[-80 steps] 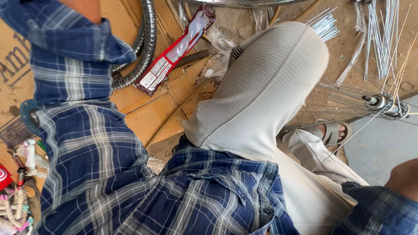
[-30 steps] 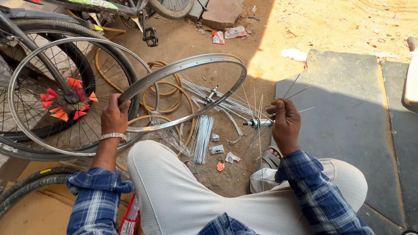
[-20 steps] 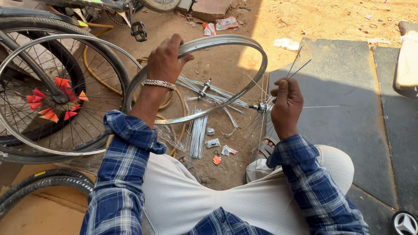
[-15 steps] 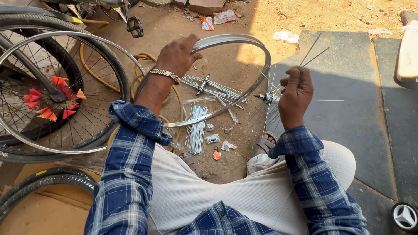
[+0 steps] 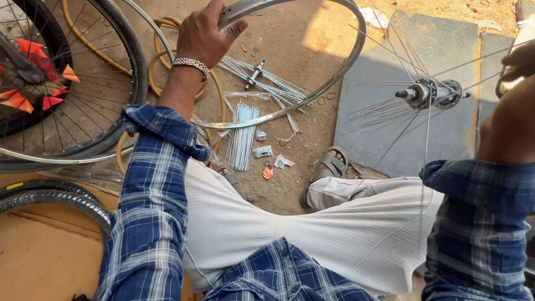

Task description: The person sits on the ground and assembles a bicycle wheel by inserting spokes into the hub and rim. They thread the spoke ends through the rim holes and secure them with nipples, working methodically around the wheel structure.

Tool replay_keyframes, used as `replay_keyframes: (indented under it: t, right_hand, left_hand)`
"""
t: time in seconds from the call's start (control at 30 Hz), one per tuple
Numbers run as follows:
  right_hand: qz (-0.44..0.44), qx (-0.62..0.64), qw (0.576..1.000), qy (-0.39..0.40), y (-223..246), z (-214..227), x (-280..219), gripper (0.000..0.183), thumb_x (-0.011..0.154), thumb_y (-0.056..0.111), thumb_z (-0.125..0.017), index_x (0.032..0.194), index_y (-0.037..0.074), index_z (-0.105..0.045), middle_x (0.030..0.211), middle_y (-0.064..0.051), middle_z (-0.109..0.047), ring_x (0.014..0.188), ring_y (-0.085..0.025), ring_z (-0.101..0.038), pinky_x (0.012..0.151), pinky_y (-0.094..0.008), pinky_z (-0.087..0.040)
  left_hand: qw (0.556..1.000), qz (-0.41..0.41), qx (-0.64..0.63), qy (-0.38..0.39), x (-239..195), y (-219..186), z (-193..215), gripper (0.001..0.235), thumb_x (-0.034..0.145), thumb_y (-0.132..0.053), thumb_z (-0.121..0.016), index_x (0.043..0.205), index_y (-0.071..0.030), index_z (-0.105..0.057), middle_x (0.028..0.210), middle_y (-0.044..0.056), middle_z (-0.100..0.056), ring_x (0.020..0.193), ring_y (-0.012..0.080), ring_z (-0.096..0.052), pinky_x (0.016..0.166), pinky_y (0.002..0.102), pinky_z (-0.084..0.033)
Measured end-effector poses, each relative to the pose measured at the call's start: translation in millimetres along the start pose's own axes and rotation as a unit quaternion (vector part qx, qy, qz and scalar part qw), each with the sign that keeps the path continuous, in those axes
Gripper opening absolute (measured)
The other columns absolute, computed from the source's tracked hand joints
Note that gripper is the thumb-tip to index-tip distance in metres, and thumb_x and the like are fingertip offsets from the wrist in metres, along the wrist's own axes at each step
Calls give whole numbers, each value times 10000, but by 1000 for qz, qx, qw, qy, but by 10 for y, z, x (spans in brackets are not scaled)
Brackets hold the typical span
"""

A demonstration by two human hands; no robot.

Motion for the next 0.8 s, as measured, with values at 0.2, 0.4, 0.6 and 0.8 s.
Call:
replay_keyframes:
  t: [0.2,0.4,0.6,0.8]
  right_hand:
    - [10,28,998,56,654,-82,73,339,1285,297,-488,1063,57,-579,749,-46,-605,654,-96,-604,561,-216,-407]
    - [3,39,994,103,894,-174,148,348,1281,309,-497,1063,52,-581,752,-58,-613,662,-100,-608,577,-223,-415]
    - [-22,53,990,130,971,-310,139,358,1278,322,-505,1063,46,-583,755,-69,-622,670,-105,-611,593,-230,-422]
    - [-64,69,982,162,868,-632,150,370,1275,335,-514,1064,40,-585,757,-81,-630,678,-110,-614,610,-236,-429]
  left_hand:
    - [999,-9,21,24,288,-76,-216,651,1012,-748,-524,984,-101,-591,741,127,-695,679,314,-732,595,460,-591]
    - [999,-49,18,6,551,-275,-341,570,1028,-679,-534,1040,-115,-619,784,121,-711,731,345,-723,628,500,-566]
    - [996,-79,20,36,676,-326,-451,569,1056,-681,-529,991,-125,-631,778,94,-670,746,297,-690,680,478,-546]
    - [987,-145,45,44,738,-437,-493,390,1061,-569,-545,1210,-225,-656,982,94,-673,981,302,-621,867,507,-446]
Point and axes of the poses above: each hand's wrist, its own x-axis towards the middle knuckle, its own z-axis out of the back of the hand, y = z × x, the point moved 7 cm from there along x, towards the middle knuckle
